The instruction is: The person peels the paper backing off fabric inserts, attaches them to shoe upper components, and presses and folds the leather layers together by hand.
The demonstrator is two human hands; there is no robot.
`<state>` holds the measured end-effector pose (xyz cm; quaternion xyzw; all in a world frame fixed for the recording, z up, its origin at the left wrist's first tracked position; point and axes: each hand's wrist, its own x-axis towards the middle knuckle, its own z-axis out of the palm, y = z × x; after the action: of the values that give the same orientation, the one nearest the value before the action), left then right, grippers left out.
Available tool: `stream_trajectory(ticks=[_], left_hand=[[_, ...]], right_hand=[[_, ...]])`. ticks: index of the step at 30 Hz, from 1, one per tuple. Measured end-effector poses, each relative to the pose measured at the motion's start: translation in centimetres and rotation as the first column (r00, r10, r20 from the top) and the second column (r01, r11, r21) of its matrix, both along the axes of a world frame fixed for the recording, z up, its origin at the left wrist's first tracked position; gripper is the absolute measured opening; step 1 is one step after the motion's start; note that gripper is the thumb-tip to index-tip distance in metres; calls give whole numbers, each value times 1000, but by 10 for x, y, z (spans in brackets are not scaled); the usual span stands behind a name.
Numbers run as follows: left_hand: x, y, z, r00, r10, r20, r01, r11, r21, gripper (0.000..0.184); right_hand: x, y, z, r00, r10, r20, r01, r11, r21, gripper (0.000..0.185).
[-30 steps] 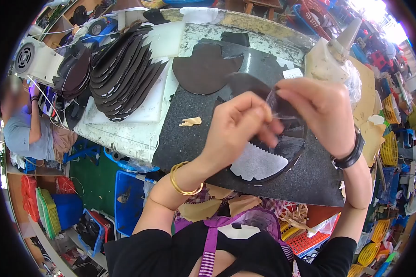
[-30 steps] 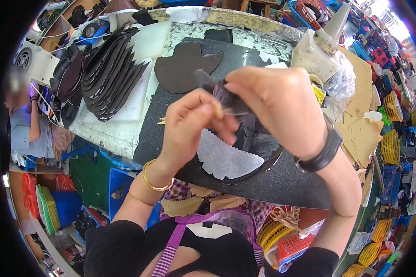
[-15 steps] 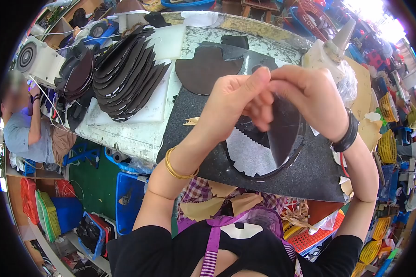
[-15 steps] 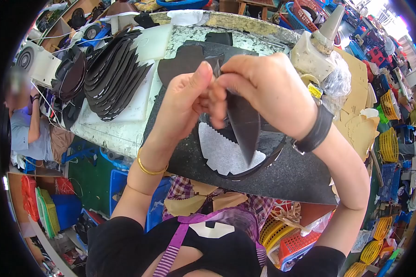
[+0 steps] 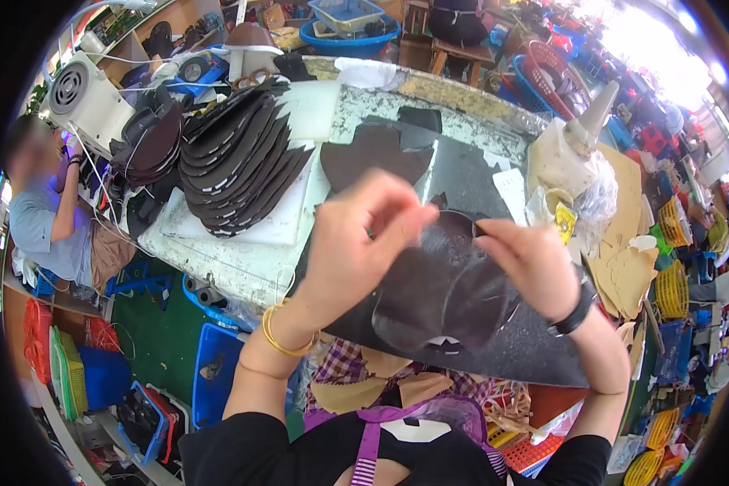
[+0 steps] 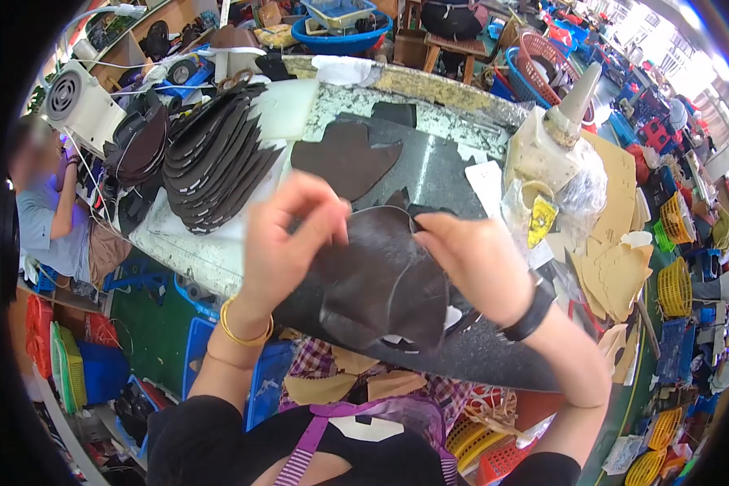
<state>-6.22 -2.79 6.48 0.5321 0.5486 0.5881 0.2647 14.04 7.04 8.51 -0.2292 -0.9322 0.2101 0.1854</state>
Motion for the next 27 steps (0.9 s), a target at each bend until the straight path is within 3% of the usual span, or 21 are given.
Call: stream_trajectory(ticks=[1,2,5,8,10,13,14,16,17,19,20,21,24,27], left_hand=[[1,3,-5,971,-209,118,230,950,-209,9],[3,7,-12,886,-375,272,457,805,-379,14],[23,25,-53,798,-411,441,504,856,-114,23],[27,26,-54,756,-409,512,537,834,-128,23],[28,29,-54,753,-429,499,543,834,-102,20],[29,35,-57,730,-449,515,553,831,-61,22],[31,35,-59,715,-439,543,551,833,-51,22],[36,32,-60,703,-402,587,529,847,-53,24],[39,32,-59,706,-373,603,508,859,-63,24],[35,31,-56,668,-349,658,537,837,-101,25],[34,32,-52,708,-356,610,535,835,-133,25],[34,31,-48,743,-360,564,530,832,-167,25],[32,31,-44,796,-412,444,520,841,-153,23],[31,29,-44,737,-461,495,555,830,-52,21]], right_hand=[[0,2,-16,1000,5,17,-7,993,115,23],[2,1,-24,999,6,35,-13,974,224,27],[0,-14,-21,990,78,115,-104,966,235,42],[4,-9,-15,990,126,65,-135,979,150,40],[3,-6,-16,997,47,-53,-47,999,5,22],[6,-1,-17,988,-68,-136,45,984,-170,18],[7,7,-21,979,-162,-122,99,906,-411,18],[8,28,-31,945,-325,-32,170,573,-802,19],[6,34,-31,942,-332,-55,148,555,-819,18],[6,23,-23,979,-196,-64,133,836,-533,15],[5,16,-19,991,-130,-41,107,929,-355,14],[3,11,-23,981,-2,-194,-18,995,-101,13],[0,-6,-5,997,30,-69,-24,997,77,13],[4,-5,3,993,-5,-120,-3,998,-65,13]])
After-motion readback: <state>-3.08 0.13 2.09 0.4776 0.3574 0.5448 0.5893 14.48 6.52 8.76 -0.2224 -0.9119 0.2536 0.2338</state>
